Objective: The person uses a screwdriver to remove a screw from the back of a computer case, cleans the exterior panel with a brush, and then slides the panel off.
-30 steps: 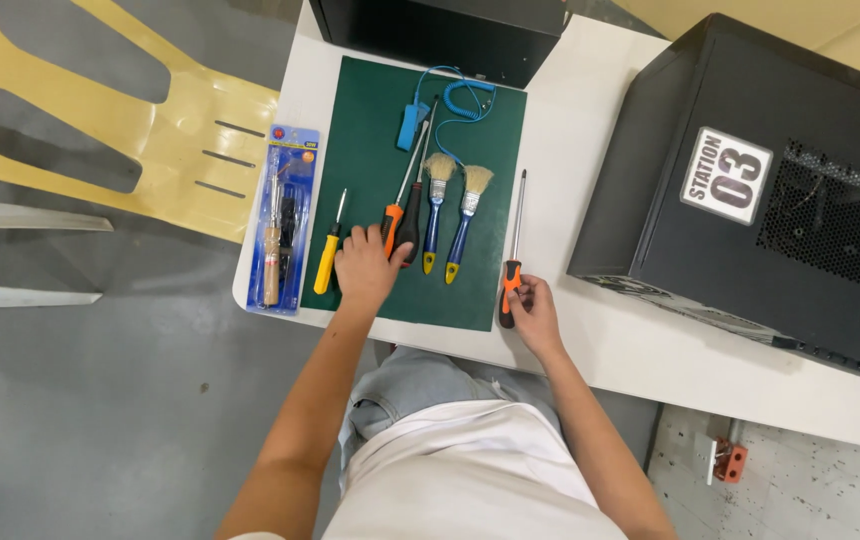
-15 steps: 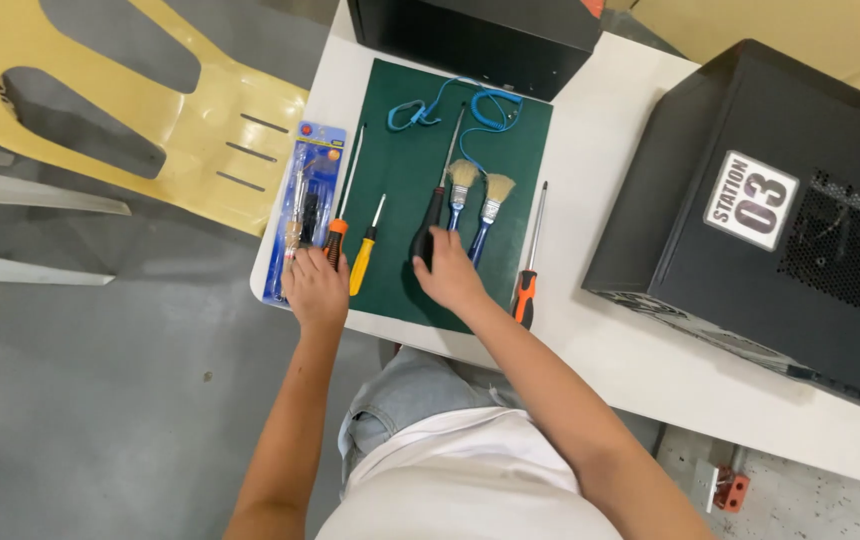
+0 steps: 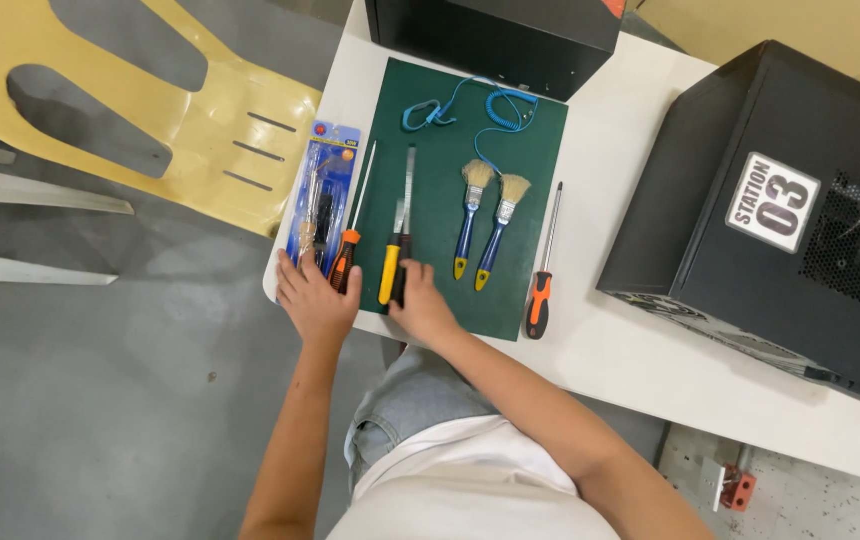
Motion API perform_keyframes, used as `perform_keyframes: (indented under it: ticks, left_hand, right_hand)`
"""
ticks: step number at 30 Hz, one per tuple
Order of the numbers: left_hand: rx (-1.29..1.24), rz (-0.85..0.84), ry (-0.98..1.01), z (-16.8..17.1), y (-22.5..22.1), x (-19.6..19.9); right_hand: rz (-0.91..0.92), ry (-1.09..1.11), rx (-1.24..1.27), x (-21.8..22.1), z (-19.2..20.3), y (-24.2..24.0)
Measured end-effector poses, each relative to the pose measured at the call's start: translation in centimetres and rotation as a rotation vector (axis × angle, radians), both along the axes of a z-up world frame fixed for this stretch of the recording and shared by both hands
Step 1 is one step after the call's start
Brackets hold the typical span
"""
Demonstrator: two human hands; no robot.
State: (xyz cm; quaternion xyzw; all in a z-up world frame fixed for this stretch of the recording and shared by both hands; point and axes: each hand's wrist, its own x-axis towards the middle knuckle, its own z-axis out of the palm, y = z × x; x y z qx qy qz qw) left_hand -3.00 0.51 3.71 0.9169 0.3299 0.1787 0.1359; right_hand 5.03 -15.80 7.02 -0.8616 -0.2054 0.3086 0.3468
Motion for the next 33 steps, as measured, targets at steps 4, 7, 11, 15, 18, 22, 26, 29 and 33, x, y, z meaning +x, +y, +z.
perform_keyframes:
  ticks: [4, 7, 11, 15, 18, 22, 26, 29, 33]
  left_hand:
    - [-0.025, 0.005, 0.059, -2.3, 1.4, -0.1]
    - [-0.063, -0.001, 0.056, -2.1, 2.0, -0.1]
    - [-0.158, -0.013, 0.070, -1.1, 3.0, 0.1]
    - [-0.143, -0.032, 0.070, -1.8, 4.7, 0.4]
    - [-0.058, -0.041, 0.113, -2.4, 6.6, 0.5]
    - [-0.085, -0.057, 0.105, -1.9, 7.5, 0.6]
    - [-0.110, -0.029, 0.114, -0.4, 7.3, 1.2]
    - [-0.103, -0.020, 0.119, -0.8, 7.0, 1.7]
    - [-0.023, -0.027, 0.144, -1.5, 6.8, 2.0]
  right_hand:
    - [0.008, 0.036, 0.080, -0.3, 0.0, 2.9]
    - [0.014, 0.085, 0.080, -0.1, 1.4, 4.7]
    - [0.001, 0.120, 0.107, 0.6, 1.6, 6.1]
    - [-0.010, 0.143, 0.154, 0.6, -0.9, 7.0]
    - [0.098, 0.177, 0.229, 0.9, -4.2, 6.7]
    - [0.148, 0.113, 0.281, 2.1, -5.9, 4.8]
    - [0.255, -0.424, 0.095, 3.3, -3.0, 0.7]
    - [0.411, -0.724, -0.089, 5.2, -4.1, -3.4]
    - [0.469, -0.866, -0.168, 5.9, -6.6, -6.2]
